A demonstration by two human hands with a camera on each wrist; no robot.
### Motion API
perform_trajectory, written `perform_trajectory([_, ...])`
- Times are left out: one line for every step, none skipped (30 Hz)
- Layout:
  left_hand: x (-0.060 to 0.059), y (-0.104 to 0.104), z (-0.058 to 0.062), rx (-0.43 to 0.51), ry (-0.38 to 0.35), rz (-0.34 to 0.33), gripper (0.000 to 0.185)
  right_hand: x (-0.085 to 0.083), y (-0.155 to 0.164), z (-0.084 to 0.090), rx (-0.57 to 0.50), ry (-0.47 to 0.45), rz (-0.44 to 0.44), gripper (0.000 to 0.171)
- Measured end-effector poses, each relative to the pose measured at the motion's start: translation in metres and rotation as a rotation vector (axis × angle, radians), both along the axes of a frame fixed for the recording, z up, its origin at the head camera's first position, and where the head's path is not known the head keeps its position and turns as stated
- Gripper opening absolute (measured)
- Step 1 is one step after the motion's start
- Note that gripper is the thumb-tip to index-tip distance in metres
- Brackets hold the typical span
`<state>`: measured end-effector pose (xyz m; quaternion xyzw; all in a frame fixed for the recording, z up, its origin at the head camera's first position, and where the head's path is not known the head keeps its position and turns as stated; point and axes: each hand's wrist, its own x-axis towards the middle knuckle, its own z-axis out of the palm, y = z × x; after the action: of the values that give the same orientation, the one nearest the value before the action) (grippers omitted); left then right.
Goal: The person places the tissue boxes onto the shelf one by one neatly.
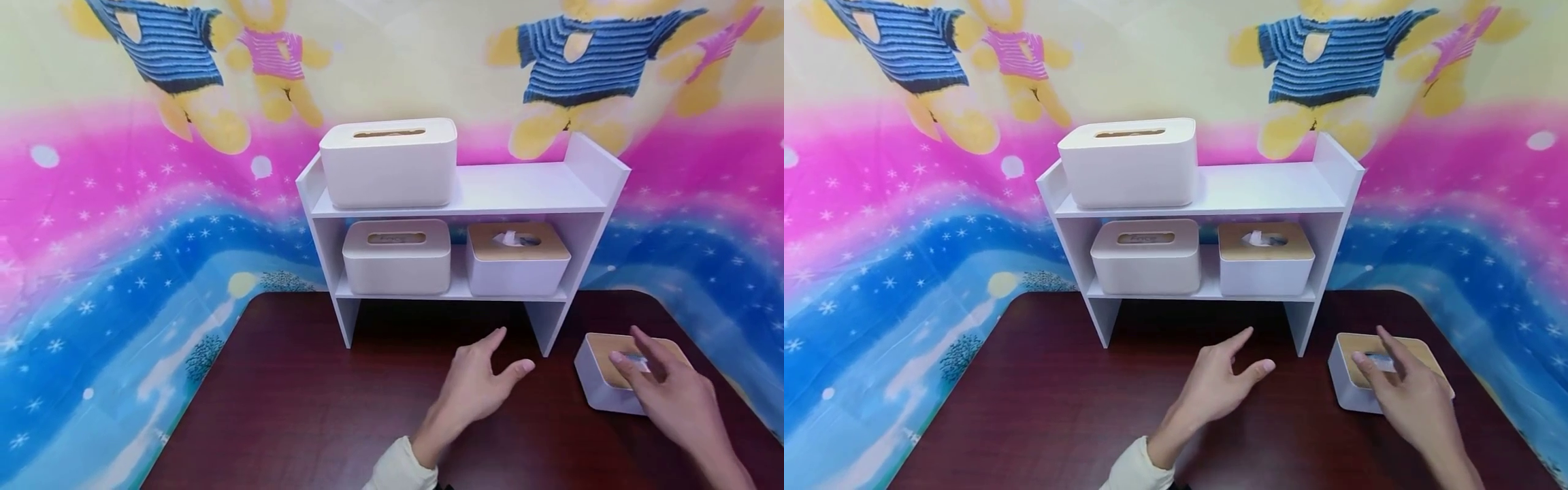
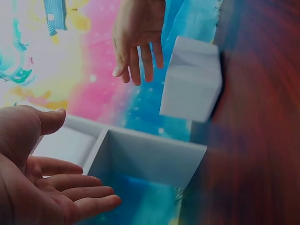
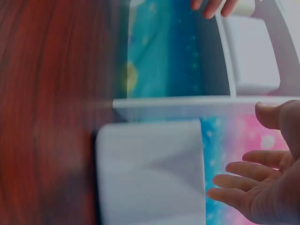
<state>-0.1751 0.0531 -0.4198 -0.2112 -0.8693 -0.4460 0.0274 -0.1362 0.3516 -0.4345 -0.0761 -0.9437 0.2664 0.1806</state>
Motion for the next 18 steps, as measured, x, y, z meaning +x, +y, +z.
perform_trajectory([0.001, 0.004, -0.001, -0.002, -0.007, 0.001, 0.069, 0.001, 0.004, -0.001, 0.011, -0.011, -0.023, 0.077])
perform_trajectory([0.001, 0.009, -0.002, -0.006, -0.013, 0.0, 0.069, 0.001, 0.008, -0.001, 0.019, -0.032, -0.05, 0.08])
perform_trajectory([0.002, 0.013, -0.003, -0.008, -0.02, 0.002, 0.069, 0.002, 0.011, -0.002, 0.024, -0.052, -0.07, 0.082])
perform_trajectory([0.003, 0.017, -0.004, -0.006, -0.027, 0.0, 0.07, 0.002, 0.014, -0.003, 0.023, -0.074, -0.093, 0.085])
perform_trajectory([0.003, 0.021, -0.005, -0.008, -0.034, 0.0, 0.07, 0.003, 0.017, -0.004, 0.023, -0.092, -0.115, 0.088])
perform_trajectory([0.004, 0.025, -0.006, -0.007, -0.043, -0.001, 0.071, 0.004, 0.02, -0.005, 0.02, -0.119, -0.139, 0.09])
perform_trajectory([0.004, 0.029, -0.007, -0.008, -0.049, -0.002, 0.072, 0.005, 0.023, -0.006, 0.017, -0.143, -0.162, 0.092])
perform_trajectory([0.005, 0.033, -0.008, -0.01, -0.057, -0.003, 0.073, 0.005, 0.026, -0.008, 0.019, -0.156, -0.178, 0.093])
perform_trajectory([0.005, 0.037, -0.01, -0.012, -0.064, -0.003, 0.074, 0.006, 0.03, -0.009, 0.022, -0.163, -0.189, 0.094])
perform_trajectory([0.005, 0.041, -0.011, -0.013, -0.071, -0.005, 0.075, 0.007, 0.034, -0.011, 0.026, -0.176, -0.201, 0.095])
perform_trajectory([0.005, 0.045, -0.013, -0.016, -0.078, -0.004, 0.077, 0.008, 0.038, -0.013, 0.038, -0.177, -0.203, 0.094])
perform_trajectory([0.005, 0.049, -0.015, -0.019, -0.084, -0.005, 0.078, 0.009, 0.042, -0.014, 0.047, -0.177, -0.203, 0.094])
perform_trajectory([0.006, 0.053, -0.017, -0.021, -0.09, -0.007, 0.079, 0.01, 0.046, -0.015, 0.054, -0.171, -0.199, 0.094])
perform_trajectory([0.006, 0.057, -0.019, -0.022, -0.097, -0.01, 0.081, 0.011, 0.05, -0.016, 0.063, -0.159, -0.195, 0.093])
perform_trajectory([0.006, 0.061, -0.021, -0.025, -0.101, -0.014, 0.082, 0.012, 0.054, -0.018, 0.068, -0.157, -0.196, 0.094])
perform_trajectory([0.006, 0.066, -0.023, -0.026, -0.107, -0.018, 0.084, 0.012, 0.057, -0.018, 0.075, -0.155, -0.197, 0.094])
perform_trajectory([0.006, 0.07, -0.025, -0.03, -0.107, -0.023, 0.085, 0.013, 0.06, -0.02, 0.082, -0.15, -0.196, 0.094])
perform_trajectory([0.006, 0.074, -0.027, -0.034, -0.107, -0.03, 0.086, 0.013, 0.063, -0.021, 0.084, -0.155, -0.198, 0.094])
